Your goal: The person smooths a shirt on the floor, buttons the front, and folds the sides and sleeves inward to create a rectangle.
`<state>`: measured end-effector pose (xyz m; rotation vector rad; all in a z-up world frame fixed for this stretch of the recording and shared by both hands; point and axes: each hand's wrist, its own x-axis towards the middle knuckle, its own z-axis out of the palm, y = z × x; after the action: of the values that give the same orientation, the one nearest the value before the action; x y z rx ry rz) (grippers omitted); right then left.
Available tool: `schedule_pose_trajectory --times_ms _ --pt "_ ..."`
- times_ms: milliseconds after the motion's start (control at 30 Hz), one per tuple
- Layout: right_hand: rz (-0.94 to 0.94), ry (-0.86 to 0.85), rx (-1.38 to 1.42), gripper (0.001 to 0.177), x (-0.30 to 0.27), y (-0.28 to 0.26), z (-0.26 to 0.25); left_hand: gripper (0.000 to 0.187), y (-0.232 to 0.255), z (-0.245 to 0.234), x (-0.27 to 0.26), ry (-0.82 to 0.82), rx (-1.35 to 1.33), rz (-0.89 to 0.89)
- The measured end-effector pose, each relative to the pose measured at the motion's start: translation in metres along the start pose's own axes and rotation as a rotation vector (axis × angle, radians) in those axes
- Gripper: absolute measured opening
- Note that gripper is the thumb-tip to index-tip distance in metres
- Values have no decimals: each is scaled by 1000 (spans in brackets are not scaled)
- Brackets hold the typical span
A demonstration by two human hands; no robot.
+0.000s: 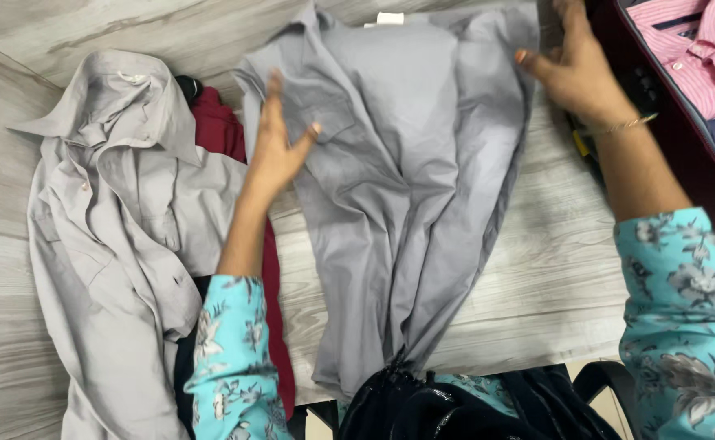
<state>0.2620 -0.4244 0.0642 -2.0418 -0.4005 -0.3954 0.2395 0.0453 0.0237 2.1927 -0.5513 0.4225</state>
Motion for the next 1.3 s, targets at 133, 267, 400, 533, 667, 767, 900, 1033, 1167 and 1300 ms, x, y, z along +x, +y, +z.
schedule_pose_trajectory --times_ms 133,267,400,533,667,767,900,1033,1167,1300 --pt "270 -105 -92 55 -102 2 28 76 9 37 -124 -354 278 -131" --pt "702 -171 -335 33 -223 25 45 85 28 50 -226 -509 348 -515" --pt "884 -284 -93 36 -297 10 78 73 74 66 -259 -394 308 -523" --pt "752 -420 -165 69 -282 -29 128 56 144 94 -236 -237 127 -448" --pt "432 -123 55 51 -251 -63 145 82 187 131 -207 -309 -49 -250" --pt "272 -141 258 47 -234 -90 148 75 169 158 -192 -409 -102 -449" --pt "-17 -99 273 35 -228 -107 138 47 112 157 -175 -321 -392 -630" --pt "294 77 510 21 -237 -77 135 58 75 104 -174 -227 -555 -645" --pt "719 60 887 34 -249 -47 137 54 78 71 -152 -152 -1633 -746" --pt "650 -119 1135 48 -257 -41 161 53 88 79 -140 -161 -1889 -658"
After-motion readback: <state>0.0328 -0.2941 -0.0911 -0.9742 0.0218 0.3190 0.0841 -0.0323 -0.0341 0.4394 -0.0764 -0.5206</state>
